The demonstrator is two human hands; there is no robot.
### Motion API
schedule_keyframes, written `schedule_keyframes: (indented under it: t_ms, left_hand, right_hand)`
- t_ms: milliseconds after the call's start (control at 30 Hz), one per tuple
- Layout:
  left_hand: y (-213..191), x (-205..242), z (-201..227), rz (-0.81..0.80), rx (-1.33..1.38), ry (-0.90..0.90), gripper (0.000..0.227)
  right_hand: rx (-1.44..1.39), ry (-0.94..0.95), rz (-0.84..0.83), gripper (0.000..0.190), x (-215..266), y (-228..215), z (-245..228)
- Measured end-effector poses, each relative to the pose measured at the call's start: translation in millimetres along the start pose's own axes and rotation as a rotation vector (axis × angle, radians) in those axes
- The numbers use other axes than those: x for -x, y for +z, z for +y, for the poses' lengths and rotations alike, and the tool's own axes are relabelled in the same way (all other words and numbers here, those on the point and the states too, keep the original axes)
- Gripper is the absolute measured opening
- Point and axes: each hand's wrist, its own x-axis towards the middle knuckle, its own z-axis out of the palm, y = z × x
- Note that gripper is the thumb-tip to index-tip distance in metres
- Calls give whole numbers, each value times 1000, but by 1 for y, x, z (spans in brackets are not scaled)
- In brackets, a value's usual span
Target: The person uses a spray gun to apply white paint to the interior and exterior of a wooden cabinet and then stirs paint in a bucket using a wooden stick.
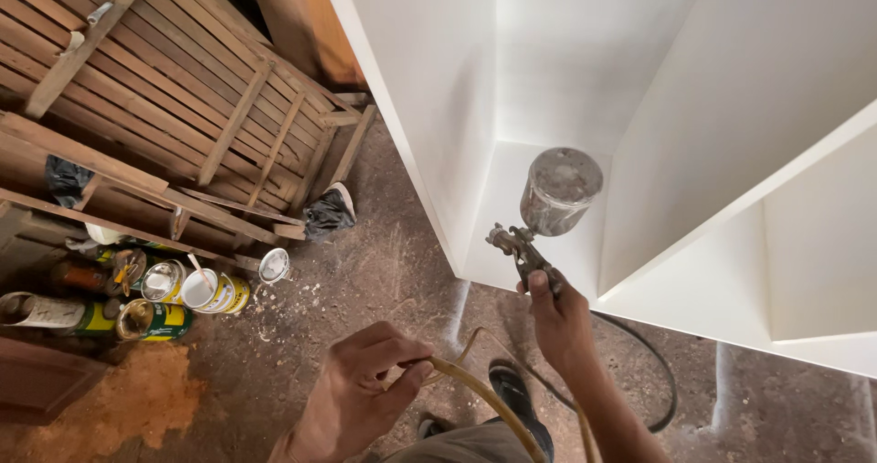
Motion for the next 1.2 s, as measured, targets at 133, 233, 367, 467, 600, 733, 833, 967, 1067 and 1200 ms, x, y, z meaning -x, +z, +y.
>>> schedule_keyframes:
  t_ms: [133,233,367,467,600,733,833,967,1067,1200]
  left_hand:
    - [11,-11,4,-6,-29,-32,9]
    - [15,-23,12,-1,-33,-43,9]
    - [18,-37,24,17,9,-95,10]
    - [20,-43,33,25,21,-144,12]
    - [27,-54,41,31,-9,-164,14]
    - [31,-62,44,29,-107,-140,13]
    - [33,-64,42,6,-126,-119,13]
    - [31,-62,36,4,-163,-109,13]
    - [25,-60,32,-3,-125,-76,13]
    - [11,-51,33,25,-107,-118,15]
  right_hand:
    - [-86,-326,-82,73,-10,-23,-24]
    - [-119,-443,-100,71,-26,-33,-51]
    - [-240,-502,-116,69,-37,-46,-72]
    - [-328,-556,-139,69,-34,-54,-67]
    - [-231,-410,-151,67,-35,-49,-39]
    - [-227,-266,-154,66,-52,-23,0]
    - [-261,-137,-139,61,-64,-2,29]
    - [-103,31,-60,58,-79,25,46]
    - [-127,91,-61,62,-78,32,40]
    - [-398,-92,-70,62,-65,21,6]
